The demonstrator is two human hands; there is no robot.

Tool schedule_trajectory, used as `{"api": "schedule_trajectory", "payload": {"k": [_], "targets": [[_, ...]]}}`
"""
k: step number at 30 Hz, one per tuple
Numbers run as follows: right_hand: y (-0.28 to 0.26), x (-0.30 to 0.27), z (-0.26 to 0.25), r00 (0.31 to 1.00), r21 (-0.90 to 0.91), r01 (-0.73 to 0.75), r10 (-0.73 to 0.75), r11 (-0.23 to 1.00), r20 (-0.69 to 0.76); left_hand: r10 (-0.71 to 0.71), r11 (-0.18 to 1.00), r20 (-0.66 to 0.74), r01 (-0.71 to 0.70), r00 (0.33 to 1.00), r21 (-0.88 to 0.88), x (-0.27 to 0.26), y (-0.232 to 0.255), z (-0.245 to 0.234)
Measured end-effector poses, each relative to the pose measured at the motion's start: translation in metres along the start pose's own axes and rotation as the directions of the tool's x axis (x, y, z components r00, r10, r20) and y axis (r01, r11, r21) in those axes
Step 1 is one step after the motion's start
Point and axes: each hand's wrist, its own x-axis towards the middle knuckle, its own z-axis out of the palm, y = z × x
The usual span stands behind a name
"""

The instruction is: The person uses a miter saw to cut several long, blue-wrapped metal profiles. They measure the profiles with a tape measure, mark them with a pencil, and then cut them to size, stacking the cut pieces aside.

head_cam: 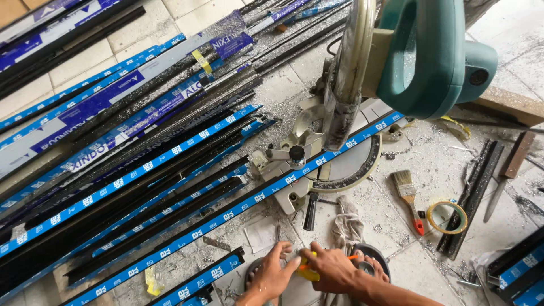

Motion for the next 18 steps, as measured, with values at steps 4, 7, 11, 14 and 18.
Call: {"api": "schedule_trajectory", "payload": {"k": [4, 7, 11, 14, 18], "targets": [[-0.017, -0.005, -0.037, 0.982, 0.189, -0.099, 0.127, 0.977, -0.142, -0.049, 0.948, 0.209, 0.111, 0.977, -0.297, -0.001, 0.026, -0.004], [-0.038, -0.008, -0.083, 0.97, 0.417, -0.13, 0.203, 0.899, -0.136, -0.085, 0.798, 0.24, 0.21, 0.967, -0.564, 0.01, 0.027, -0.001], [-0.03, -0.004, -0.105, 0.992, 0.861, -0.112, 0.103, 0.496, 0.07, -0.064, 0.733, 0.266, 0.226, 0.962, -0.642, 0.007, 0.035, -0.005], [-0.034, -0.008, -0.123, 0.994, 0.9, -0.112, 0.062, 0.421, 0.094, 0.01, 0.739, 0.316, 0.206, 0.949, -0.641, -0.003, 0.048, -0.019], [-0.036, -0.017, -0.143, 0.988, 0.908, -0.143, 0.002, 0.393, 0.154, -0.042, 0.936, 0.442, 0.191, 0.896, -0.297, -0.037, 0.091, -0.053]]}}
